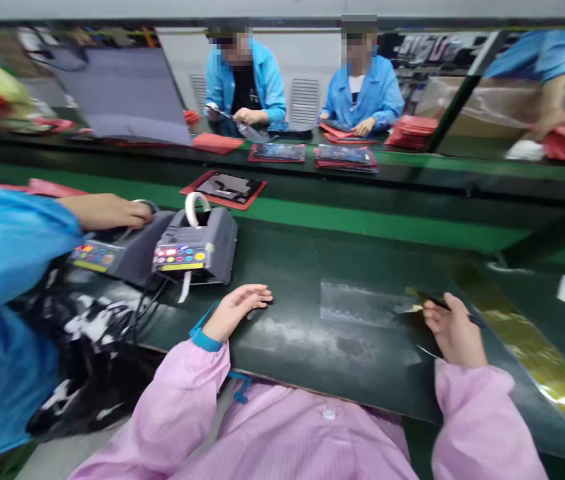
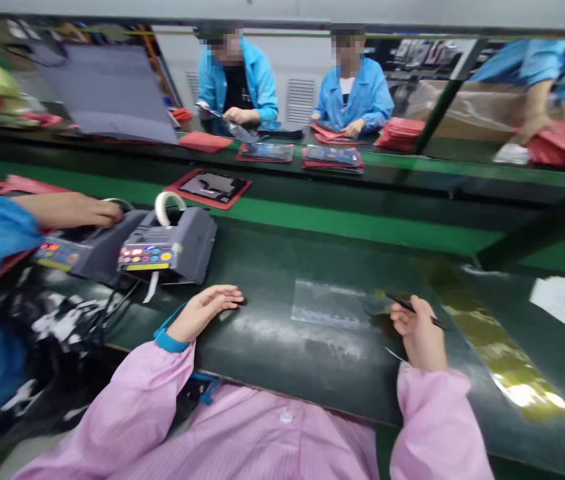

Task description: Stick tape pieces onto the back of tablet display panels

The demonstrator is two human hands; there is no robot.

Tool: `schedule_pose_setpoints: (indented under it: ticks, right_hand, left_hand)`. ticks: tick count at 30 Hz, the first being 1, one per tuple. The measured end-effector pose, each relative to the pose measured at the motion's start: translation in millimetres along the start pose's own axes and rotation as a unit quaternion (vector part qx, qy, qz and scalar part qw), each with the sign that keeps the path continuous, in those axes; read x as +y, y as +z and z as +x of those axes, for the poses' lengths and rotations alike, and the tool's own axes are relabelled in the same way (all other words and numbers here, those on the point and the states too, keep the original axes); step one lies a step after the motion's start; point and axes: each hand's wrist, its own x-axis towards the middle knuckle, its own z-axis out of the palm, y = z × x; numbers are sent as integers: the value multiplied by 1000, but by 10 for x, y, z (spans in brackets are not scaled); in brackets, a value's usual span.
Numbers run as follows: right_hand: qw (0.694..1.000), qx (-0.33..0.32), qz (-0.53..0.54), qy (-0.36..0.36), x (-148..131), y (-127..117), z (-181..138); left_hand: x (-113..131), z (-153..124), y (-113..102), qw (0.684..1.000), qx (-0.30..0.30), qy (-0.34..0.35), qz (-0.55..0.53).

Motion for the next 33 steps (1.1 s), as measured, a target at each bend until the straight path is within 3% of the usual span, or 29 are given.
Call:
schedule_pose_setpoints:
  ticks: [5,8,11,14,17,22,28,33]
  right_hand:
    - [1000,-21,-4,11,38,-45,21]
    - [999,-32,-16,-3,51,-57,16]
    - [998,-44,-34,-26,63,-75,28]
    - [994,-55,-60,-67,74,-98,47]
    - [984,-58,-100,-139,87,-108,56]
    - [927,-81,-250,-269,142,-37,69]
    - [826,-109,-462,-305,240,89,123]
    - [778,-89,-537,-316,253,136,87]
  left_hand:
    - [-24,-290,-478,977,190,-10,-99]
    - [-69,-254,-561,961,250,8,-116]
    - [-105,-240,-519,959,273,26,-68]
    - [-94,-305,-361,970,237,35,38]
    - [-56,-383,-132,975,137,44,171]
    - [-58,-382,61,937,9,59,345]
    - [-110,-259,-50,891,-26,90,443]
    - [-87,-214,-85,867,-29,106,486]
